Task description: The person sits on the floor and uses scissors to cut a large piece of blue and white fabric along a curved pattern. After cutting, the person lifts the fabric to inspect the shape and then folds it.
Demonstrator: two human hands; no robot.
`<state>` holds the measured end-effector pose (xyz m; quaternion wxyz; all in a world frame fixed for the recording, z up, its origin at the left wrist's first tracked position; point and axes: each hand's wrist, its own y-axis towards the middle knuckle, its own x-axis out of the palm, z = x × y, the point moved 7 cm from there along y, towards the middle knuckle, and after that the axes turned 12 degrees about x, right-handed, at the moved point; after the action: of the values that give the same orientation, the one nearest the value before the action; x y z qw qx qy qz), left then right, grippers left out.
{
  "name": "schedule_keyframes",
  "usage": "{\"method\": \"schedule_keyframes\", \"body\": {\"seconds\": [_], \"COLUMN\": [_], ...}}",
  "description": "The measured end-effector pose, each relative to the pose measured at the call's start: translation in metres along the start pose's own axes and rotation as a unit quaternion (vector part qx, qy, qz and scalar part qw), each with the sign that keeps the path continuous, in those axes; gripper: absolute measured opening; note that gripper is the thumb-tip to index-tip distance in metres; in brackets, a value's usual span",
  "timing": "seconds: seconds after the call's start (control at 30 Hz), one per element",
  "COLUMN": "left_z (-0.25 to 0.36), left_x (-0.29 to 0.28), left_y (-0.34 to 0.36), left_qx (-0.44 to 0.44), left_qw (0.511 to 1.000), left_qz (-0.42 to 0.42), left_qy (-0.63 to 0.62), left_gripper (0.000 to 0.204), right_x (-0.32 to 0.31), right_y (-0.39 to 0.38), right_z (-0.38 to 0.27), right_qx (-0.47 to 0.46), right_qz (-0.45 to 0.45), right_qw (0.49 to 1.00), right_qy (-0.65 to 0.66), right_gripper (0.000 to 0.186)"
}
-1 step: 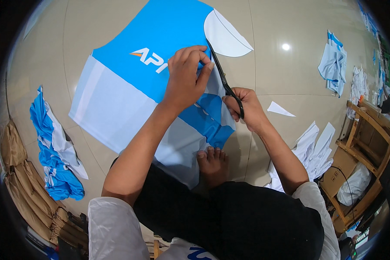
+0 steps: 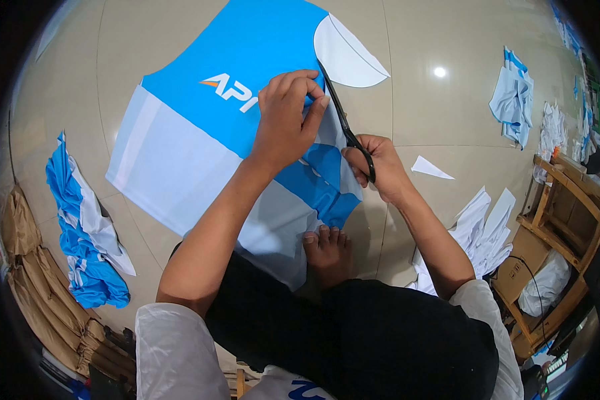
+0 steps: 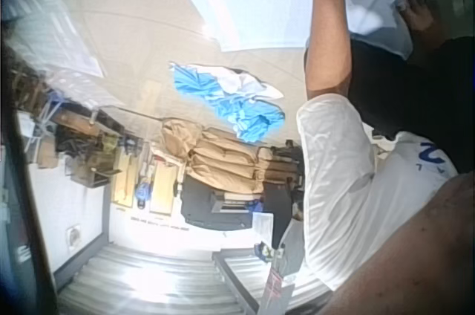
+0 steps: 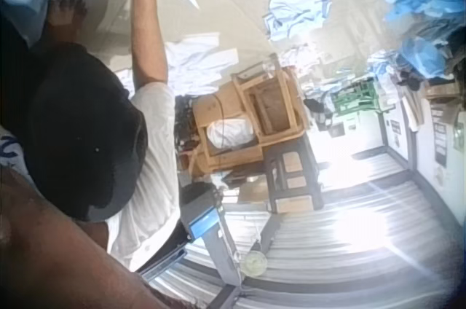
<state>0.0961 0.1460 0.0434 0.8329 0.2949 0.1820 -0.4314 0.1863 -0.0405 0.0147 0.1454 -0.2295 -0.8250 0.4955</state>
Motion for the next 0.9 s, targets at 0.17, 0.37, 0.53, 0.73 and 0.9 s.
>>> {"method": "schedule_keyframes", "body": {"seconds": [0.17,0.37,0.53,0.73,0.9], "left_z": [-0.0006,-0.002,-0.0014,-0.0034,-0.0025], "left_x": [-0.0015,-0.0002,-0.0004,-0.0002,0.0], "left_y": [0.0012,0.0013,0.0006,-0.0003,0.0001], "left_qx": [0.002,-0.004,0.004,0.013,0.014], "left_qw": [1.0,1.0,1.0,1.0,1.0], "left_qz": [0.002,-0.003,0.001,0.001,0.002], "left_qy": [-0.004,-0.012,-0.007,-0.004,0.002], "left_gripper": [0.008,0.009,0.009,0.01,0.011], "right_x": [0.0041,0.0073,0.008,0.0034,0.0038], "right_y": [0.0006,0.0013,0.0006,-0.0009,-0.0013], "right_z": [0.0012,0.0052,0.0052,0.001,0.0001], "right_qx": [-0.007,-0.009,-0.008,-0.013,-0.014], "right_qz": [-0.007,-0.003,0.0,0.035,0.037], "right_qw": [1.0,0.999,0.999,0.999,0.999], "right_qy": [0.027,0.042,0.042,0.013,0.012], "right_gripper": [0.024,0.023,0.022,0.025,0.028]}}
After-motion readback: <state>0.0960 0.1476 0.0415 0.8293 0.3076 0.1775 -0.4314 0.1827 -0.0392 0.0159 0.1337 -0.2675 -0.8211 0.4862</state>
